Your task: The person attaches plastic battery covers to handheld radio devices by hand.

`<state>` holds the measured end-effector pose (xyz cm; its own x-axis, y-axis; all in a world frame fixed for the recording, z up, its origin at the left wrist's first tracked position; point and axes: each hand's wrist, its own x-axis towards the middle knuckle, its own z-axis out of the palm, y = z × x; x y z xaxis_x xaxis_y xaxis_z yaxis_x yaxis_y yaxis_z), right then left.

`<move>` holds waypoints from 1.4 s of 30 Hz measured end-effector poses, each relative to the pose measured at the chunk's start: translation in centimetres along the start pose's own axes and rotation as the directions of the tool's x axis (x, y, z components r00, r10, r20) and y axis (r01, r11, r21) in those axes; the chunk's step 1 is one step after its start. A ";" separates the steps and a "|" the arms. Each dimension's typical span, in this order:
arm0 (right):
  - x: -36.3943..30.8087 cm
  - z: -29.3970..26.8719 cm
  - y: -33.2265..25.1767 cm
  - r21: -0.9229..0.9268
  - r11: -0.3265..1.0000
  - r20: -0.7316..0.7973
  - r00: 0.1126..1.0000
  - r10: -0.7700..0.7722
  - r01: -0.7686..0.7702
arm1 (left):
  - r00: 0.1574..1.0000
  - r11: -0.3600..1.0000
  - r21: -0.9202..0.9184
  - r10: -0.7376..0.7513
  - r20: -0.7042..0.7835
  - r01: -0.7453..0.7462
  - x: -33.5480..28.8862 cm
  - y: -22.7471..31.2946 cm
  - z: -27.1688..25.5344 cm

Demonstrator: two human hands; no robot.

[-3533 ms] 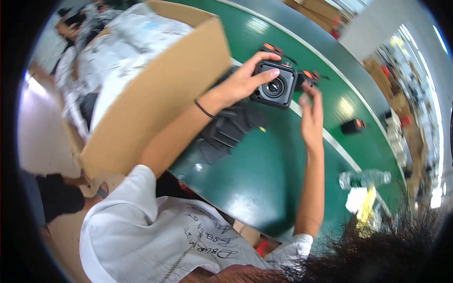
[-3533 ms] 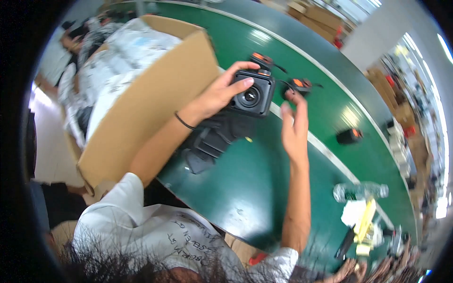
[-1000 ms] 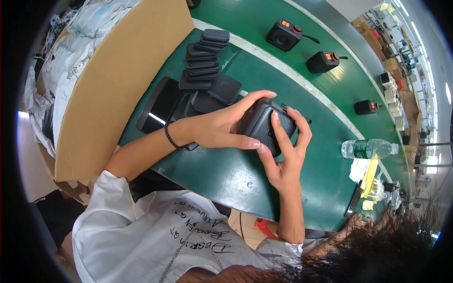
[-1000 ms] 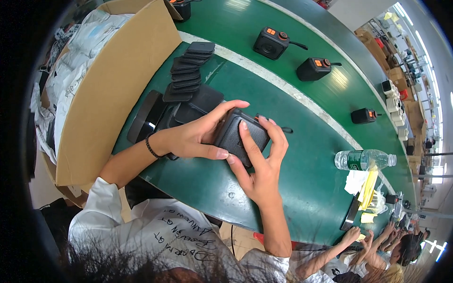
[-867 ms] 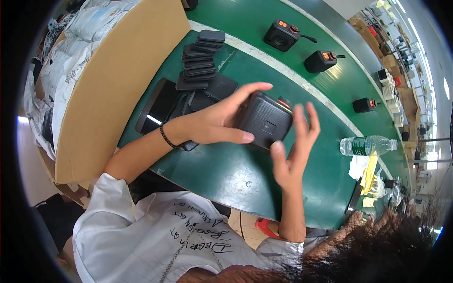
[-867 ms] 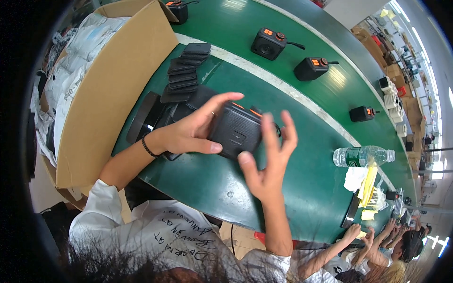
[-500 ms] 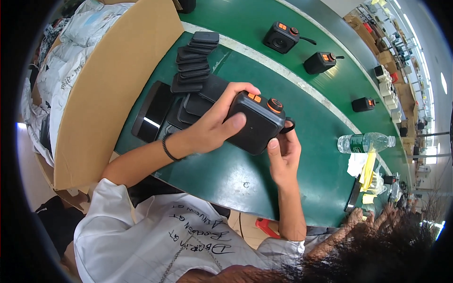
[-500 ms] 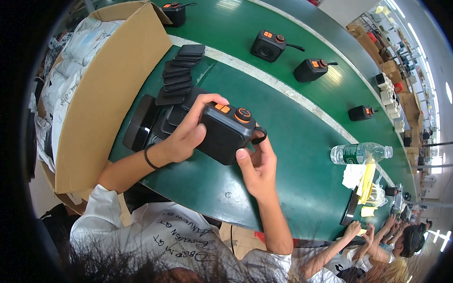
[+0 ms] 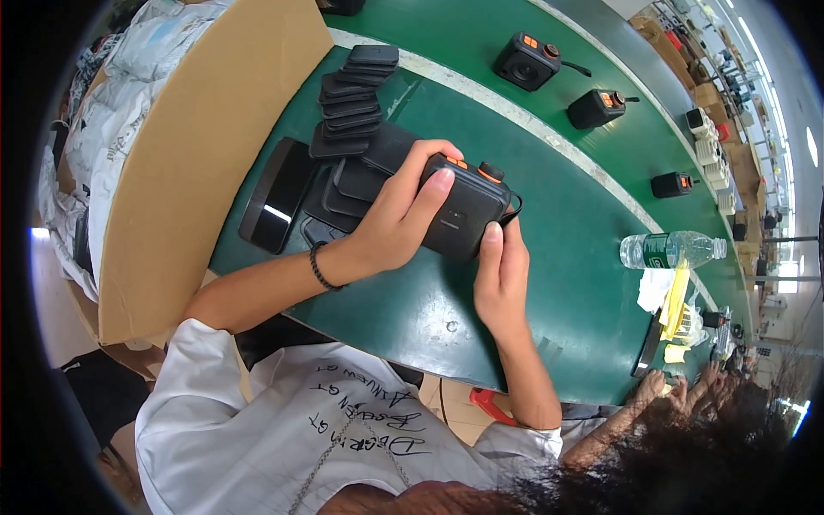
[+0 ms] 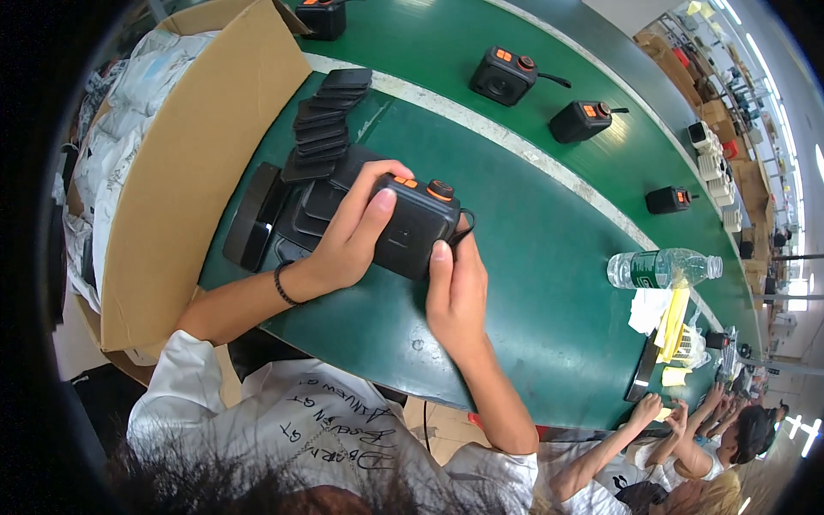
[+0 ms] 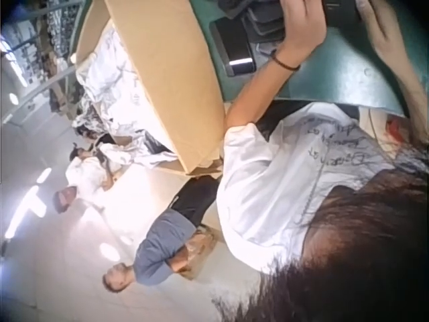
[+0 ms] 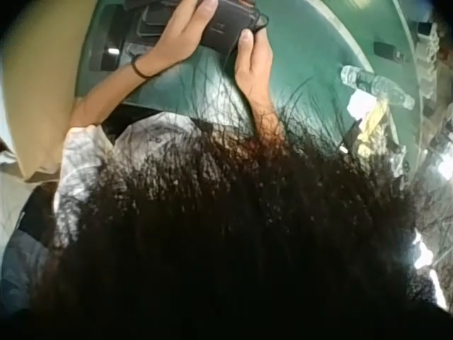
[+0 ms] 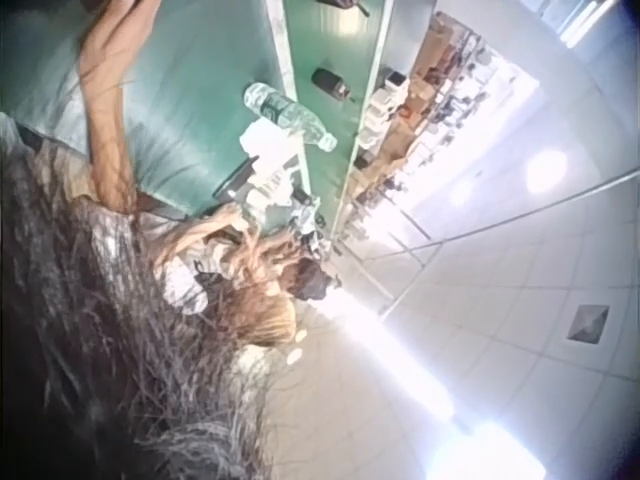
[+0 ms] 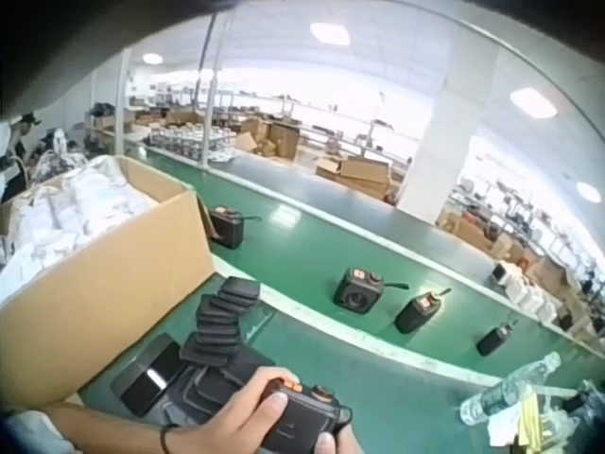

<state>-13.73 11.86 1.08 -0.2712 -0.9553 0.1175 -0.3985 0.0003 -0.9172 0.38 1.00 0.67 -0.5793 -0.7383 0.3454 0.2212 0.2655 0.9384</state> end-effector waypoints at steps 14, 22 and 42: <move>1.5 -1.3 -0.6 0.495 0.868 0.070 0.997 0.015 -0.047 | 0.973 0.954 -0.217 -0.175 0.152 0.205 2.2 0.2 -1.3; 16.3 -11.0 4.1 -0.443 0.893 -0.455 0.841 -0.293 0.071 | 0.980 0.986 0.071 0.160 -0.116 -0.153 20.0 -6.8 -6.7; 9.8 -5.2 -4.0 -0.071 0.959 -0.362 0.889 -0.281 0.274 | 0.968 0.991 -0.128 -0.007 0.250 0.040 10.6 1.9 -3.8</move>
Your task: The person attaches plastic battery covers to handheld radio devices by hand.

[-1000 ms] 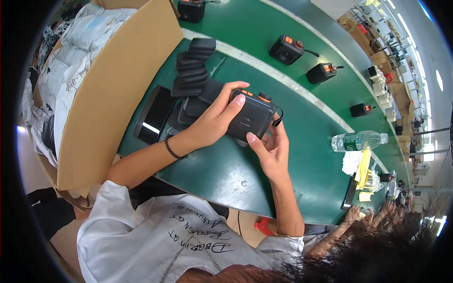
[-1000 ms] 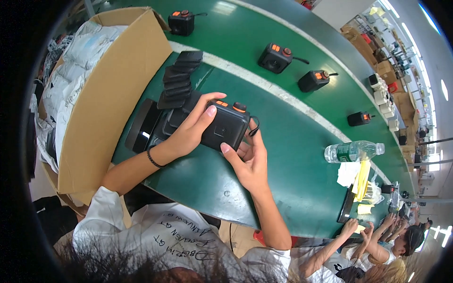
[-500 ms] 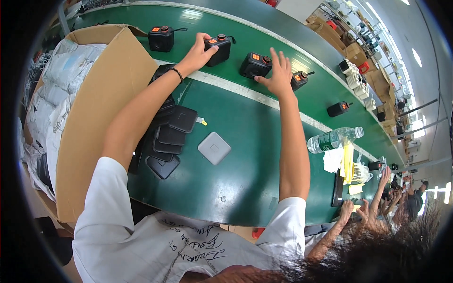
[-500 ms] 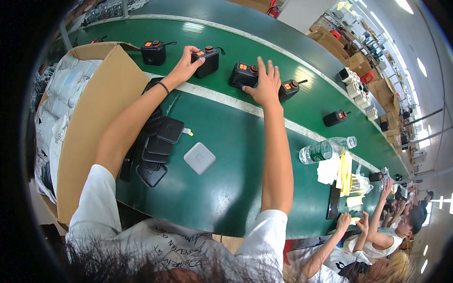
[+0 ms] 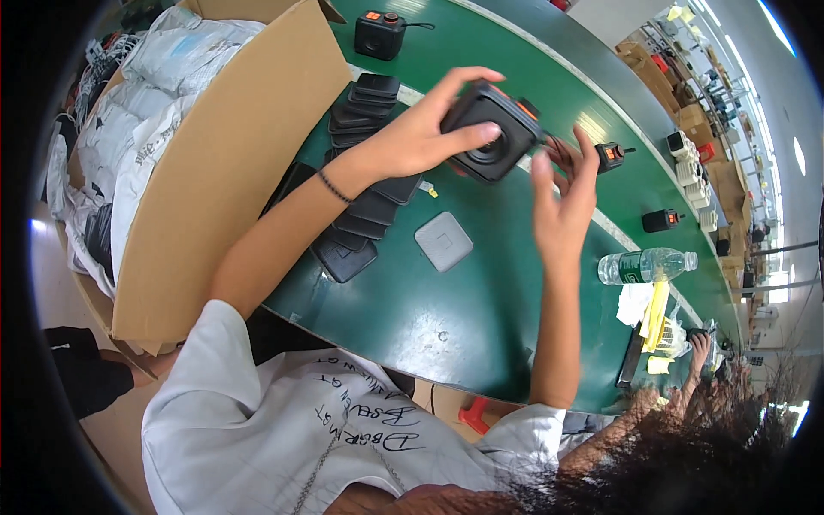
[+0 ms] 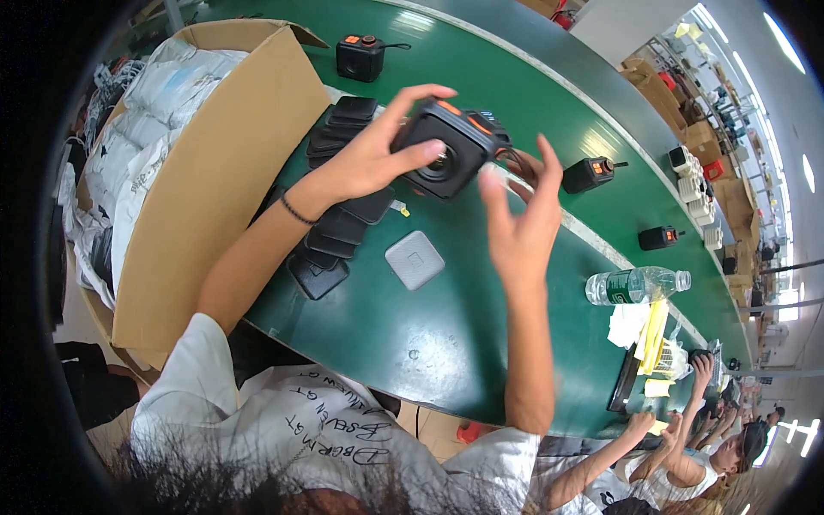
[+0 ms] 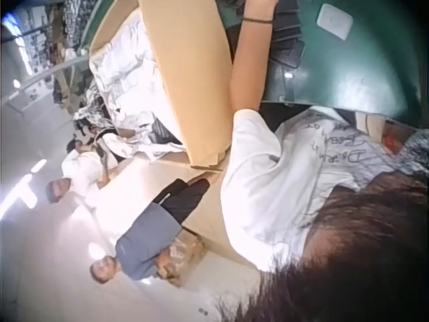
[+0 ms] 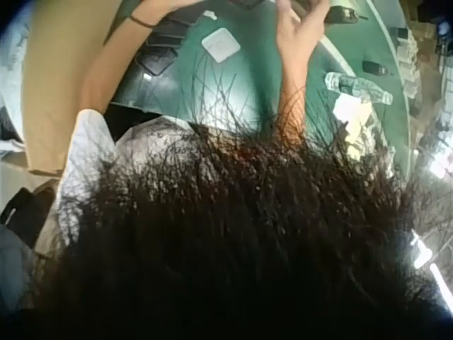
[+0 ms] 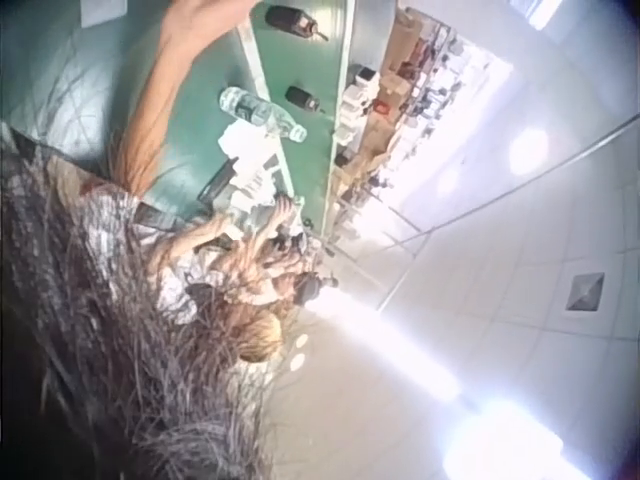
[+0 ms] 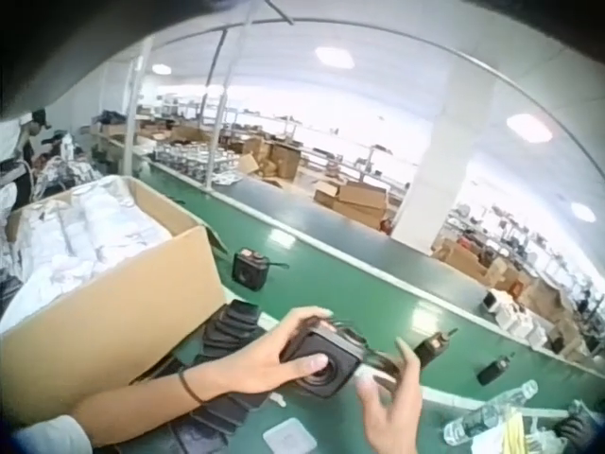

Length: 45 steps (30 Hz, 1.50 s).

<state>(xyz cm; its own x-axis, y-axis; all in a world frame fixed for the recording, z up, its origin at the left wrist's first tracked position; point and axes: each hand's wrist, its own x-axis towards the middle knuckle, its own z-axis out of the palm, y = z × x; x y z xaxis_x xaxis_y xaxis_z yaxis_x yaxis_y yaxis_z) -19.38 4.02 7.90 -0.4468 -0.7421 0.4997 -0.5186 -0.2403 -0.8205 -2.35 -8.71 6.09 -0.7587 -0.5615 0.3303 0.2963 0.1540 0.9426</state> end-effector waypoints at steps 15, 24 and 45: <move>-10.7 -0.8 0.9 0.396 0.836 0.124 0.925 0.360 -0.379 | 0.947 0.964 -0.252 -0.161 -0.280 0.089 -7.7 -1.7 1.0; -11.5 0.0 0.8 0.456 0.796 0.123 0.914 0.386 -0.398 | 0.995 0.993 -0.101 -0.068 -0.074 0.061 -8.8 -2.3 4.2; -12.3 0.1 -0.1 0.220 0.956 -0.056 0.976 0.211 -0.194 | 0.991 0.997 0.027 -0.076 0.112 0.073 -9.7 -2.1 5.3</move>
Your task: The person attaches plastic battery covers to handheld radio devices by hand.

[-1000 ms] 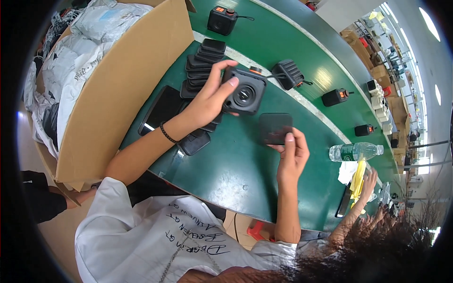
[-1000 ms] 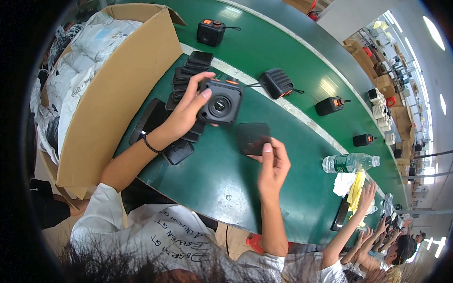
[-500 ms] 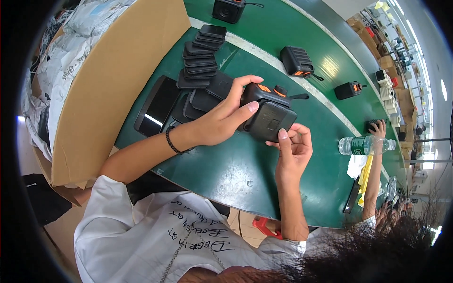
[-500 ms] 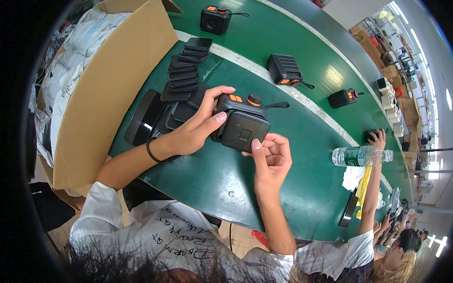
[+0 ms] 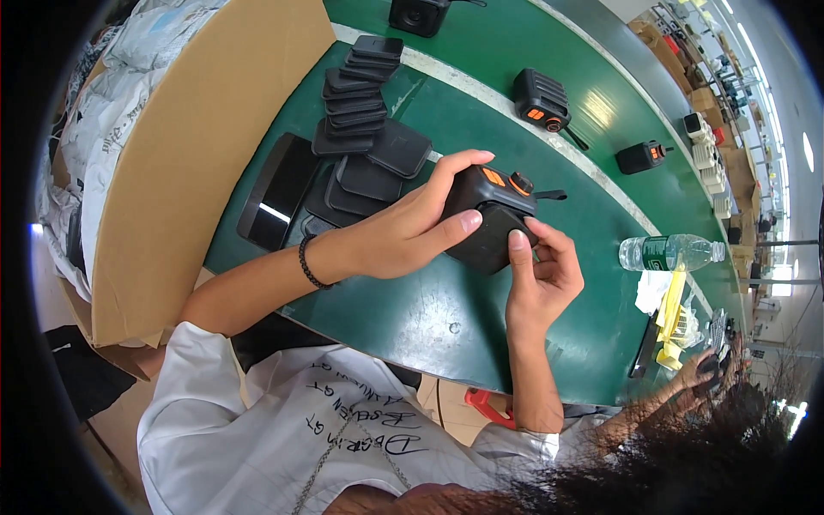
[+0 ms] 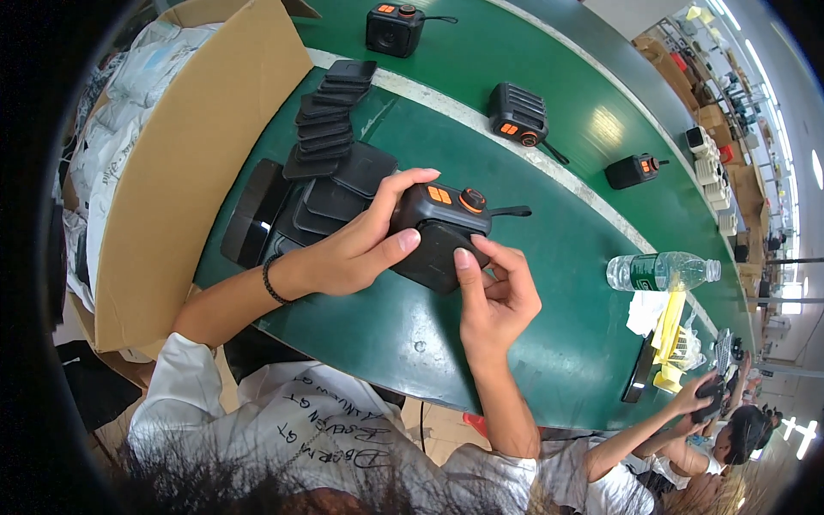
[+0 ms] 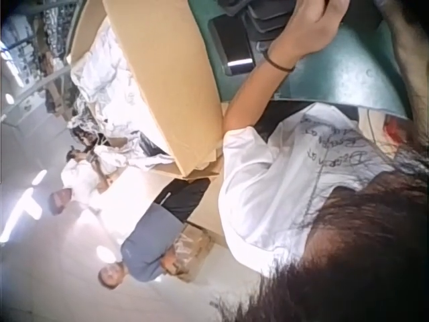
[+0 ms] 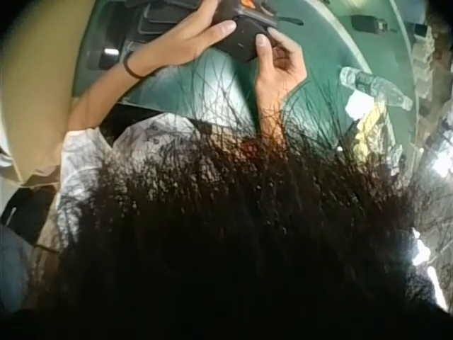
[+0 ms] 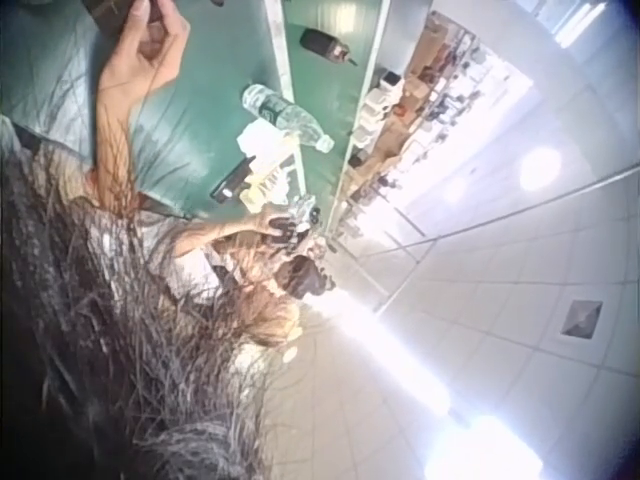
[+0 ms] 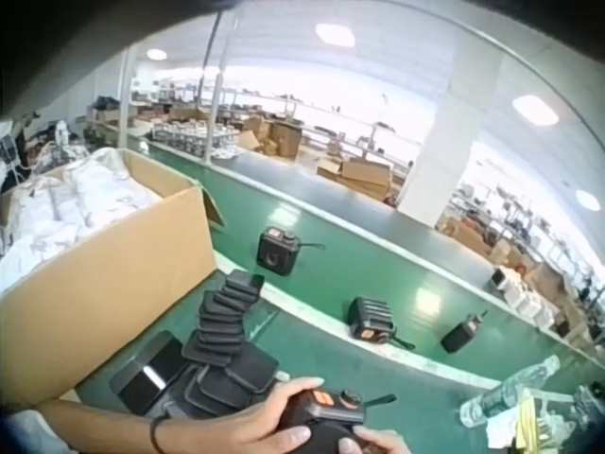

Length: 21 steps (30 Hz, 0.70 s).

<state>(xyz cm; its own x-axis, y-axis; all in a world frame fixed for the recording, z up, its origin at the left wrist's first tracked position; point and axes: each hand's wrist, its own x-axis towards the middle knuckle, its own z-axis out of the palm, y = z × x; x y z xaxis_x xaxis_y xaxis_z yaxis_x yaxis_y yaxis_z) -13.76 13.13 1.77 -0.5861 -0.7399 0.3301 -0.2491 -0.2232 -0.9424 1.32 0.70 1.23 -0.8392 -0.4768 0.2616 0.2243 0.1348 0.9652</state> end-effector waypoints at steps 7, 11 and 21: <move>-0.1 -0.3 0.3 -0.225 0.967 0.012 0.993 -0.118 0.117 | 0.999 0.999 0.028 -0.024 0.043 0.023 0.0 0.0 0.2; 0.8 -0.8 0.3 -0.193 0.980 0.027 0.999 -0.044 0.049 | 1.000 1.000 -0.007 -0.010 -0.014 0.010 0.1 -0.9 0.1; 18.2 -1.8 6.2 -0.810 0.281 0.376 0.824 -0.424 0.515 | 0.981 0.968 -0.248 -0.092 -0.170 0.048 0.8 -1.0 -0.8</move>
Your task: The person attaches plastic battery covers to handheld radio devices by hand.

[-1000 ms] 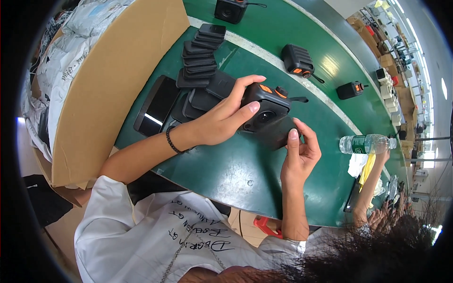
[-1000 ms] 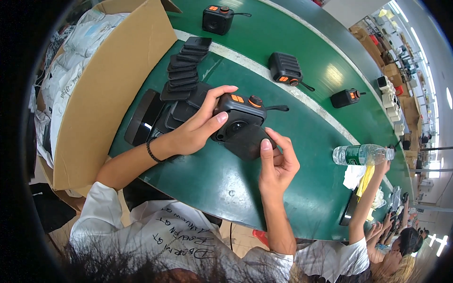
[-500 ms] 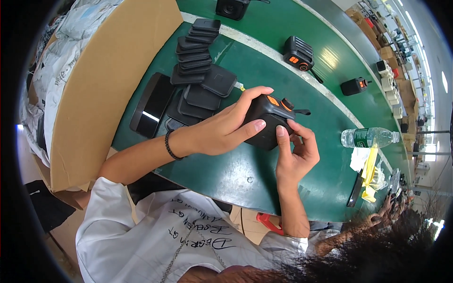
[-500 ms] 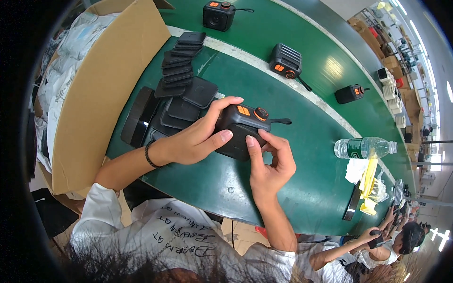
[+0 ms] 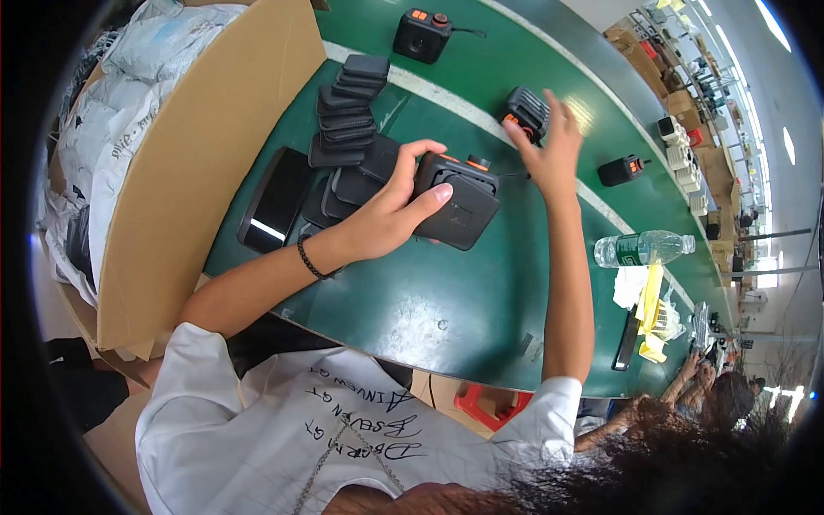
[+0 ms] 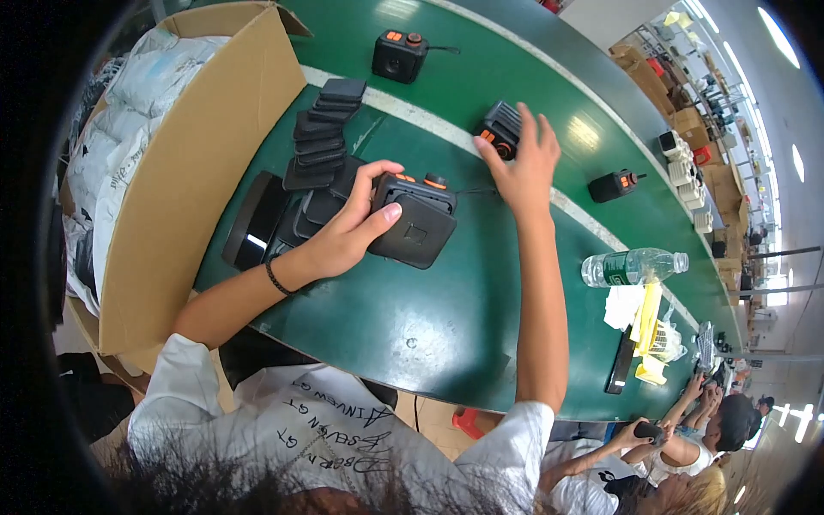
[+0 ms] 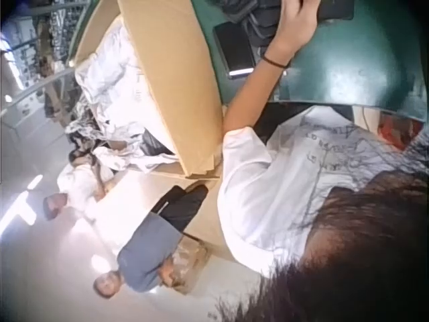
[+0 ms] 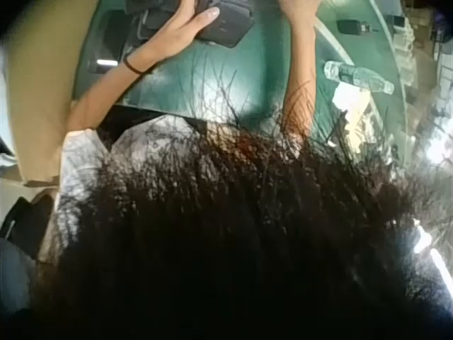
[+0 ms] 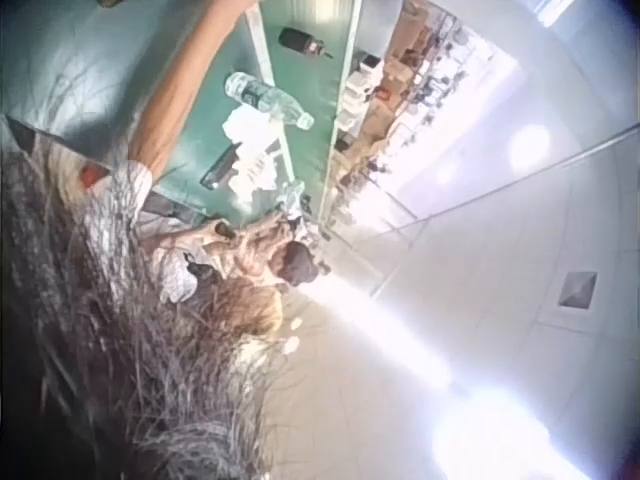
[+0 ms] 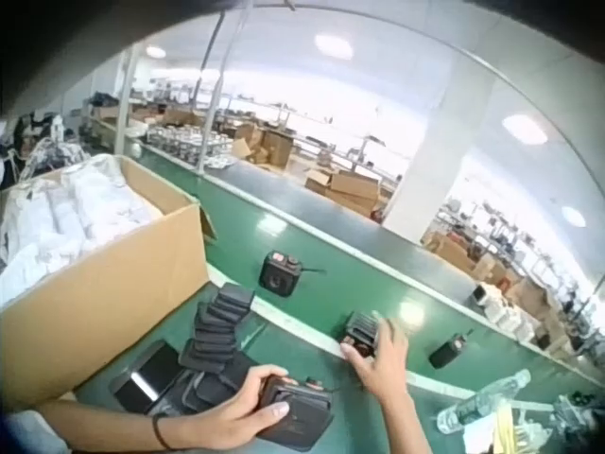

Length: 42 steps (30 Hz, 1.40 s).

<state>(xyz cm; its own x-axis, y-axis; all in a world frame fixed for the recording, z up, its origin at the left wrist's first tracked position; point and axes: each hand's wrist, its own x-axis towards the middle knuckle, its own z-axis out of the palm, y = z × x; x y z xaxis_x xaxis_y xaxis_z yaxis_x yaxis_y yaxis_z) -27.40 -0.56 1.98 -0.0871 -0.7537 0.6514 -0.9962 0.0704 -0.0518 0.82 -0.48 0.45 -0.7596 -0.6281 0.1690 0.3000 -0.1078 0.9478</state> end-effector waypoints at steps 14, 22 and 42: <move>9.9 6.0 11.3 0.126 0.849 0.234 0.847 0.478 -0.514 | 0.999 0.998 -0.061 -0.028 0.039 0.031 -0.4 0.4 0.0; 7.3 2.3 7.3 0.197 0.961 -0.254 0.936 0.243 -0.196 | 1.000 0.998 -0.067 -0.005 0.009 0.006 0.1 0.9 0.2; -9.7 -9.2 -11.6 0.840 0.228 0.311 0.781 0.541 -0.492 | 0.992 0.959 0.256 0.120 0.033 -0.124 -0.7 -0.4 0.0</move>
<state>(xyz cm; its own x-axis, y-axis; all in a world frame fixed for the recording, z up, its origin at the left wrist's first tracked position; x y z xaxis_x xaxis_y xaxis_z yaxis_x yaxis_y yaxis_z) -14.92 11.89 3.22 -0.6094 -0.7538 0.2458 -0.1897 -0.1625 -0.9683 1.27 -0.02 -0.01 -0.7366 -0.6108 0.2903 0.2343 0.1722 0.9568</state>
